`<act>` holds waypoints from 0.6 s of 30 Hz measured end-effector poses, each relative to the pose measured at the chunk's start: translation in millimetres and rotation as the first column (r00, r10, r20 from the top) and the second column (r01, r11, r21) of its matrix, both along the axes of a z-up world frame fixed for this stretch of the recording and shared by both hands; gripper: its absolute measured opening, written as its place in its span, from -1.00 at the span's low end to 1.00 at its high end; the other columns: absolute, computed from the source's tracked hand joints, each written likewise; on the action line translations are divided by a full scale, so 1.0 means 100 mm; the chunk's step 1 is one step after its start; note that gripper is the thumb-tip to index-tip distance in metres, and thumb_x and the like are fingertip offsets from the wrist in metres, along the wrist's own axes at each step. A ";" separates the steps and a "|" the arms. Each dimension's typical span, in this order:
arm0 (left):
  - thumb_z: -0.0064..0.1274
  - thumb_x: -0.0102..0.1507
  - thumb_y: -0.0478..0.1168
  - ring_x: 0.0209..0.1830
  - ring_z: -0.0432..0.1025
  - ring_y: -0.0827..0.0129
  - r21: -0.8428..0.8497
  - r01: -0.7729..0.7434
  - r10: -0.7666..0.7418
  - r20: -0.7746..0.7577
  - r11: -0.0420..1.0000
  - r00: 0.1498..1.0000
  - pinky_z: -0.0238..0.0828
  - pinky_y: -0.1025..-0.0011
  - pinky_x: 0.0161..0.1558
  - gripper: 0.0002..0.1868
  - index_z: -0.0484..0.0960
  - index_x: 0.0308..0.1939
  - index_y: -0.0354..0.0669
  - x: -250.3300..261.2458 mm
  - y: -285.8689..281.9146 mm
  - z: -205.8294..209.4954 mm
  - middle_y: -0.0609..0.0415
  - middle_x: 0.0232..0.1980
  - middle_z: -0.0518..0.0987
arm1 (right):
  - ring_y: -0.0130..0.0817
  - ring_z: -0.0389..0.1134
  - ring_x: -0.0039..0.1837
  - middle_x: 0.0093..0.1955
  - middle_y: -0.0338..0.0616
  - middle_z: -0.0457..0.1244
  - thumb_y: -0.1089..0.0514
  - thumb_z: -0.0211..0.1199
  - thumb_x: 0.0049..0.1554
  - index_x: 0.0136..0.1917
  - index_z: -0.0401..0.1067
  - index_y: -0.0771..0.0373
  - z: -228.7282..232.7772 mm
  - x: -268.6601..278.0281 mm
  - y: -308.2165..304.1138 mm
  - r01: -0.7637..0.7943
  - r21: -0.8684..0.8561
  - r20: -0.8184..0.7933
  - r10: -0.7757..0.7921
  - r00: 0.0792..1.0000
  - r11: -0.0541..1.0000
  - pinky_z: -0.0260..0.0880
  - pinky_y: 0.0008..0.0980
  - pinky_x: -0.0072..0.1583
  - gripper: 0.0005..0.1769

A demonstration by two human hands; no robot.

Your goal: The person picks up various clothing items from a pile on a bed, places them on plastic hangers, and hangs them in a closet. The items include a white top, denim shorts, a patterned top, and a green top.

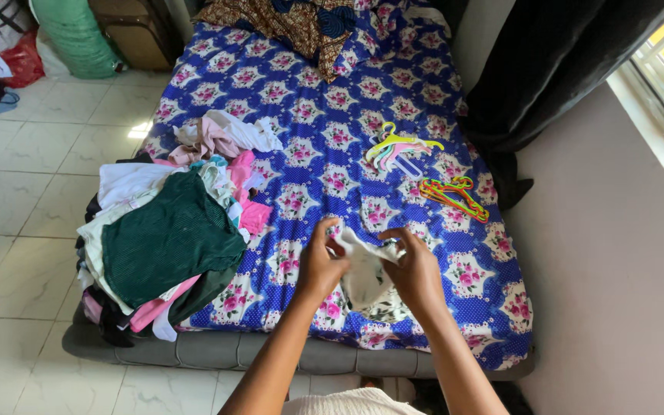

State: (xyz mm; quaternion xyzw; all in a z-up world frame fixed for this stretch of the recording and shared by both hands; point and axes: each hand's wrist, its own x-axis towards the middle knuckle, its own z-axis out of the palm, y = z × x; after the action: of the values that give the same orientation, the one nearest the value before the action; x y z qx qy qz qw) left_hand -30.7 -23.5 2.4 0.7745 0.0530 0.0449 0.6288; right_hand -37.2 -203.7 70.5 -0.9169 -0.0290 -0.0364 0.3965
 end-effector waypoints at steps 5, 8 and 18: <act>0.22 0.04 -0.35 -0.37 0.55 0.29 0.473 -0.182 0.180 0.050 0.862 0.982 0.49 0.32 -0.24 -0.43 0.57 0.17 -0.07 -0.05 0.34 -0.08 0.08 -0.37 0.62 | -0.28 0.45 -0.17 0.10 -0.01 0.36 0.41 0.27 -0.05 0.15 0.53 0.04 0.05 0.05 -0.23 0.033 -0.066 0.035 -0.031 0.999 0.997 0.48 -0.29 -0.14 -0.49; 0.27 0.03 -0.24 -0.34 0.58 0.26 0.330 -0.049 0.058 -0.018 0.943 0.998 0.52 0.32 -0.23 -0.33 0.51 0.25 -0.05 -0.07 0.29 -0.03 0.06 -0.28 0.68 | -0.24 0.45 -0.22 0.05 -0.02 0.36 0.37 0.26 -0.03 0.13 0.54 0.08 0.12 0.02 -0.23 0.038 -0.018 0.009 -0.038 0.999 0.999 0.46 -0.25 -0.14 -0.55; 0.43 -0.02 -0.11 -0.13 0.60 -0.03 0.612 -0.024 0.105 -0.098 0.791 0.990 0.56 0.16 -0.20 -0.11 0.36 0.34 -0.13 -0.29 -0.09 -0.05 -0.25 0.04 0.57 | -0.31 0.45 -0.15 0.10 0.01 0.40 0.38 0.25 0.04 0.09 0.58 0.11 -0.13 0.08 -0.24 0.066 0.050 -0.029 -0.065 0.997 0.997 0.50 -0.34 -0.15 -0.64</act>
State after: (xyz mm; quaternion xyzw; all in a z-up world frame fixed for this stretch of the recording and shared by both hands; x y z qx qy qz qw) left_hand -59.2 -32.9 -2.6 0.9345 0.1019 0.0318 0.3397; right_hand -29.0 -227.9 57.9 -0.9074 0.0073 -0.0377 0.4185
